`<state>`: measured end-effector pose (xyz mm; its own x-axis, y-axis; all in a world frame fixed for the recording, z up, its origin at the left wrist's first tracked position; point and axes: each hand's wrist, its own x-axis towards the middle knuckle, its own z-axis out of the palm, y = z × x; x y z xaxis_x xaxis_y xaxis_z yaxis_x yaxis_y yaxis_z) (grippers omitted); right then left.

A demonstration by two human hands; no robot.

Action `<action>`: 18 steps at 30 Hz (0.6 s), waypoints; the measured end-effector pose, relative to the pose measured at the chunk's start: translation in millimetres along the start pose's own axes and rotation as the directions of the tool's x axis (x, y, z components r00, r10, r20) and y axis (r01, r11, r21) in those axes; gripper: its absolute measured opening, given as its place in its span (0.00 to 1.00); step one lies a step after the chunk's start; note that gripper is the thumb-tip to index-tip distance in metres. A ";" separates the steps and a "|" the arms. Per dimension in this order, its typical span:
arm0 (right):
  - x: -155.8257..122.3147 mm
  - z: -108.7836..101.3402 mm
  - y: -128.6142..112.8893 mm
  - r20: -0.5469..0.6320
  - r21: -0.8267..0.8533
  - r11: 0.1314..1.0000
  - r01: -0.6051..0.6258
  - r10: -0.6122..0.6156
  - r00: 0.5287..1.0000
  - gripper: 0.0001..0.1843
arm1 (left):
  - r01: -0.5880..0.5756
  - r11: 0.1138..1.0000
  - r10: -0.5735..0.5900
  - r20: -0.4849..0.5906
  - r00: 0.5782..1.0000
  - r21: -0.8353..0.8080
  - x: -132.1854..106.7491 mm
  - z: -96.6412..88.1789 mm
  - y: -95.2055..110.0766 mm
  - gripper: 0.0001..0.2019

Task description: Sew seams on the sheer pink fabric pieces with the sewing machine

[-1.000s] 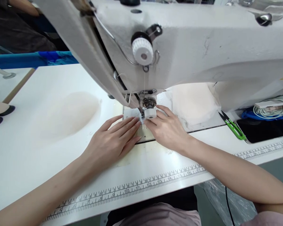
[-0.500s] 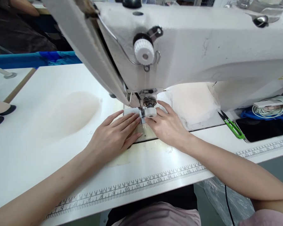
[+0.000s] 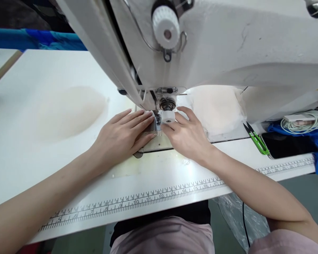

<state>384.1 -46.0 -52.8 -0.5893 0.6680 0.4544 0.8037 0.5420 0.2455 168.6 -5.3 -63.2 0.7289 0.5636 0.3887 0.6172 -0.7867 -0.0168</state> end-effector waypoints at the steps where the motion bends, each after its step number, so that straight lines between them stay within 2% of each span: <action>1: 0.0 -1.0 -0.6 -0.004 0.012 1.000 0.000 0.000 1.000 0.15 | 0.008 1.000 -0.008 -0.003 1.000 0.003 0.1 0.0 0.3 0.24; 5: 0.9 -5.9 -6.5 -0.019 0.089 0.995 -0.034 0.036 0.999 0.18 | 0.061 0.994 -0.061 -0.005 0.998 0.087 -2.2 -8.0 8.8 0.22; 7: 1.6 -7.6 -11.4 -0.010 0.195 0.980 -0.048 0.051 0.999 0.20 | 0.038 0.991 -0.036 -0.018 0.999 0.126 -7.0 -17.1 18.5 0.18; 8: 1.8 -7.8 -13.7 0.003 0.270 0.963 -0.025 0.025 1.000 0.20 | -0.038 0.994 0.042 -0.038 0.998 0.104 -10.2 -22.2 23.8 0.16; 9: 1.8 -7.6 -15.6 0.016 0.349 0.937 0.024 -0.031 0.999 0.20 | -0.183 0.982 0.186 -0.071 0.980 0.053 -13.6 -27.3 28.7 0.15; 11: 1.7 -6.1 -17.3 0.020 0.479 0.866 0.145 -0.176 0.984 0.18 | -0.463 0.887 0.455 -0.179 0.873 -0.003 -19.2 -36.0 35.0 0.15; 12: 1.5 -5.1 -16.9 0.005 0.519 0.833 0.193 -0.228 0.974 0.17 | -0.523 0.852 0.509 -0.230 0.829 0.002 -20.8 -39.1 35.8 0.15; 13: 1.2 -4.1 -15.7 -0.021 0.544 0.810 0.221 -0.250 0.968 0.15 | -0.501 0.865 0.488 -0.261 0.833 0.019 -21.4 -41.1 34.9 0.14; 14: 1.0 -3.3 -13.9 -0.048 0.565 0.794 0.227 -0.243 0.969 0.14 | -0.406 0.913 0.399 -0.265 0.878 0.032 -21.1 -41.9 32.5 0.12; 15: 0.8 -2.8 -11.6 -0.072 0.587 0.779 0.220 -0.221 0.973 0.13 | -0.258 0.965 0.259 -0.233 0.937 0.035 -20.0 -41.5 29.2 0.09; 16: 0.6 -2.5 -9.0 -0.090 0.612 0.763 0.209 -0.195 0.977 0.14 | -0.099 0.994 0.104 -0.169 0.980 0.036 -18.4 -40.1 25.5 0.08; 17: 0.5 -2.4 -6.6 -0.099 0.640 0.743 0.196 -0.173 0.980 0.16 | 0.036 0.999 -0.033 -0.083 0.996 0.038 -16.5 -37.7 21.9 0.09; 18: 0.5 -2.6 -4.4 -0.098 0.670 0.720 0.179 -0.153 0.983 0.17 | 0.128 0.991 -0.128 -0.003 0.992 0.039 -14.8 -34.8 18.8 0.12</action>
<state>380.5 -49.4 -51.4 -0.6942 0.5242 0.4932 0.4185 0.8515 -0.3161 159.1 -37.2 -37.2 0.6433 0.6589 0.3900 0.7163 -0.6978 -0.0025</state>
